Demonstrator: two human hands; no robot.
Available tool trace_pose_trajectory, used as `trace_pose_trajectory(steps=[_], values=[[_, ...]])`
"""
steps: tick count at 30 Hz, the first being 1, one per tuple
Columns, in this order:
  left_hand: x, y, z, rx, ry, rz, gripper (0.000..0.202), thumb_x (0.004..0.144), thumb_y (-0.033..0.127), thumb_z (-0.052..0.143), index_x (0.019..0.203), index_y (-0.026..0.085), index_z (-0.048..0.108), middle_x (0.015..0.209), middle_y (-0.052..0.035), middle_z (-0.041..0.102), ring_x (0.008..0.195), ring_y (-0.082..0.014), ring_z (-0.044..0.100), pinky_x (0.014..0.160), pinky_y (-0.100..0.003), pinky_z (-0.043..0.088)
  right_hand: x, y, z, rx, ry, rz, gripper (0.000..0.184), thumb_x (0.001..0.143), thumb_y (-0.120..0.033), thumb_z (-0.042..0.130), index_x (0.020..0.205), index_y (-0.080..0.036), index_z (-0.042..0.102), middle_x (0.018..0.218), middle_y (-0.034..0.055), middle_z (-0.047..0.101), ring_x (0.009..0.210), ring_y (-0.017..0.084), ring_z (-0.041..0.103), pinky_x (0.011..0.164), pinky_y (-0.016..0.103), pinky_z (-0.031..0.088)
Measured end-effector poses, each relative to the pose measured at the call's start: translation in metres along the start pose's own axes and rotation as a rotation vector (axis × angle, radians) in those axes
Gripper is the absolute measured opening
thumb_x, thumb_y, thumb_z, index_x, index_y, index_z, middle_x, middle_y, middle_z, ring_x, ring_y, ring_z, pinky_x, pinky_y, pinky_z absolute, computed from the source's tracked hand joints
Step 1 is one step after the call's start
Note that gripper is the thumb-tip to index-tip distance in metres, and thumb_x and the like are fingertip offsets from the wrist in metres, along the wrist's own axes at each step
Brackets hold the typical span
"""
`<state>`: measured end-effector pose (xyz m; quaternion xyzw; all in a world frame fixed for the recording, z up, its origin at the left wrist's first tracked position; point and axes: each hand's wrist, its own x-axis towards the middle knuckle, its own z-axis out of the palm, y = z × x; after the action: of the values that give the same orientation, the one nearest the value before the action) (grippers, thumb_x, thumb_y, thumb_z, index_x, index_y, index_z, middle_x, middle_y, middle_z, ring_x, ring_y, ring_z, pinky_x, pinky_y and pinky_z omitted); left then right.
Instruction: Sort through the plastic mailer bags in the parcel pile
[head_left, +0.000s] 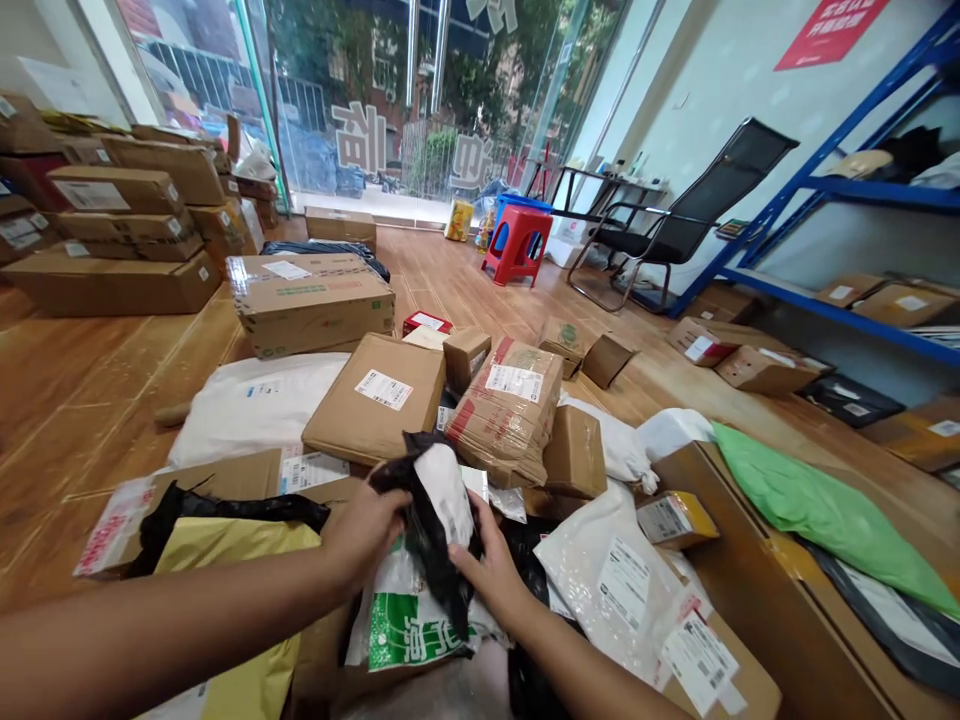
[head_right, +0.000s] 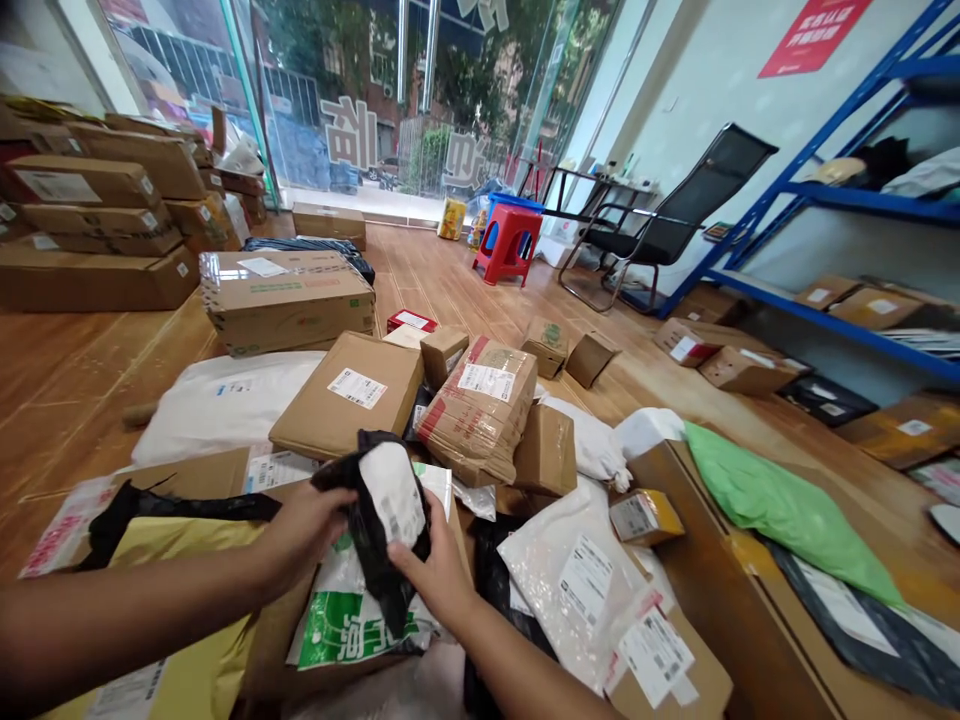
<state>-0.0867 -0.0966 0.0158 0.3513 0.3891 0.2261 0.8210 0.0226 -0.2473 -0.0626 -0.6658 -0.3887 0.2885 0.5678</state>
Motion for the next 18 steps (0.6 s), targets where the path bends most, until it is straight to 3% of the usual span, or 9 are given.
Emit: trace_pose_trajectory(steps=[2, 4, 6, 8, 11, 13, 16, 18], values=[[-0.008, 0.0, -0.006, 0.104, -0.247, -0.071, 0.036, 0.039, 0.008, 0.063, 0.074, 0.018, 0.057, 0.066, 0.0031, 0.059, 0.072, -0.0155, 0.055, 0.068, -0.024, 0.046, -0.001, -0.007, -0.002, 0.123, -0.045, 0.081, 0.081, 0.071, -0.055, 0.073, 0.138, -0.021, 0.041, 0.137, 0.0124, 0.053, 0.125, 0.028, 0.051, 0.109, 0.044, 0.038], [-0.011, 0.009, -0.016, 0.178, -0.444, -0.198, 0.029, 0.042, 0.03, 0.071, 0.059, 0.018, 0.051, 0.063, 0.0025, 0.054, 0.064, -0.0132, 0.049, 0.061, -0.024, 0.042, 0.001, -0.016, -0.007, 0.232, -0.152, 0.161, 0.079, 0.067, -0.049, 0.078, 0.133, -0.022, 0.046, 0.128, 0.0098, 0.061, 0.115, 0.026, 0.058, 0.104, 0.044, 0.043], [-0.008, 0.023, -0.024, 0.279, -0.477, -0.322, 0.047, 0.051, 0.06, 0.069, 0.062, 0.019, 0.048, 0.066, 0.0011, 0.057, 0.059, -0.0135, 0.048, 0.054, -0.025, 0.039, 0.004, -0.025, -0.014, 0.254, -0.279, 0.212, 0.072, 0.066, -0.045, 0.079, 0.129, -0.022, 0.051, 0.122, 0.0071, 0.064, 0.111, 0.025, 0.061, 0.102, 0.044, 0.044], [-0.003, 0.037, -0.029, 0.532, -0.506, -0.258, 0.052, 0.056, 0.065, 0.07, 0.08, 0.022, 0.053, 0.079, 0.0002, 0.064, 0.068, -0.0176, 0.057, 0.057, -0.025, 0.042, 0.008, -0.032, -0.018, 0.217, -0.37, 0.226, 0.067, 0.069, -0.043, 0.077, 0.128, -0.022, 0.053, 0.124, 0.0059, 0.063, 0.111, 0.024, 0.06, 0.101, 0.043, 0.045], [0.006, 0.047, -0.029, 0.927, -0.637, -0.009, 0.057, 0.059, 0.043, 0.078, 0.109, 0.024, 0.056, 0.107, -0.0016, 0.068, 0.102, -0.024, 0.06, 0.079, -0.027, 0.047, 0.016, -0.033, -0.015, 0.201, -0.397, 0.212, 0.07, 0.067, -0.042, 0.079, 0.13, -0.024, 0.053, 0.129, 0.0058, 0.06, 0.111, 0.025, 0.06, 0.098, 0.042, 0.047], [0.01, 0.047, -0.026, 0.955, -0.614, -0.025, 0.05, 0.061, 0.031, 0.074, 0.108, 0.022, 0.058, 0.104, -0.001, 0.07, 0.098, -0.0231, 0.062, 0.077, -0.026, 0.049, 0.018, -0.024, -0.01, 0.254, -0.266, 0.196, 0.071, 0.066, -0.051, 0.078, 0.127, -0.024, 0.055, 0.126, 0.0059, 0.061, 0.112, 0.026, 0.059, 0.097, 0.041, 0.047], [0.009, 0.043, -0.02, 0.682, -0.303, -0.219, 0.047, 0.053, 0.024, 0.064, 0.099, 0.019, 0.057, 0.072, 0.0017, 0.068, 0.065, -0.0174, 0.06, 0.054, -0.023, 0.046, 0.01, 0.005, -0.004, 0.199, 0.246, 0.194, 0.06, 0.077, -0.067, 0.055, 0.115, -0.021, 0.06, 0.117, 0.0085, 0.062, 0.114, 0.027, 0.056, 0.103, 0.043, 0.042], [0.001, 0.036, -0.018, 0.441, -0.136, -0.312, 0.044, 0.048, 0.022, 0.064, 0.091, 0.016, 0.057, 0.065, -0.0007, 0.065, 0.059, -0.0165, 0.059, 0.056, -0.025, 0.05, -0.002, 0.028, -0.004, 0.004, 0.47, 0.23, 0.06, 0.078, -0.067, 0.052, 0.113, -0.02, 0.061, 0.113, 0.0116, 0.06, 0.114, 0.029, 0.054, 0.105, 0.047, 0.039]])
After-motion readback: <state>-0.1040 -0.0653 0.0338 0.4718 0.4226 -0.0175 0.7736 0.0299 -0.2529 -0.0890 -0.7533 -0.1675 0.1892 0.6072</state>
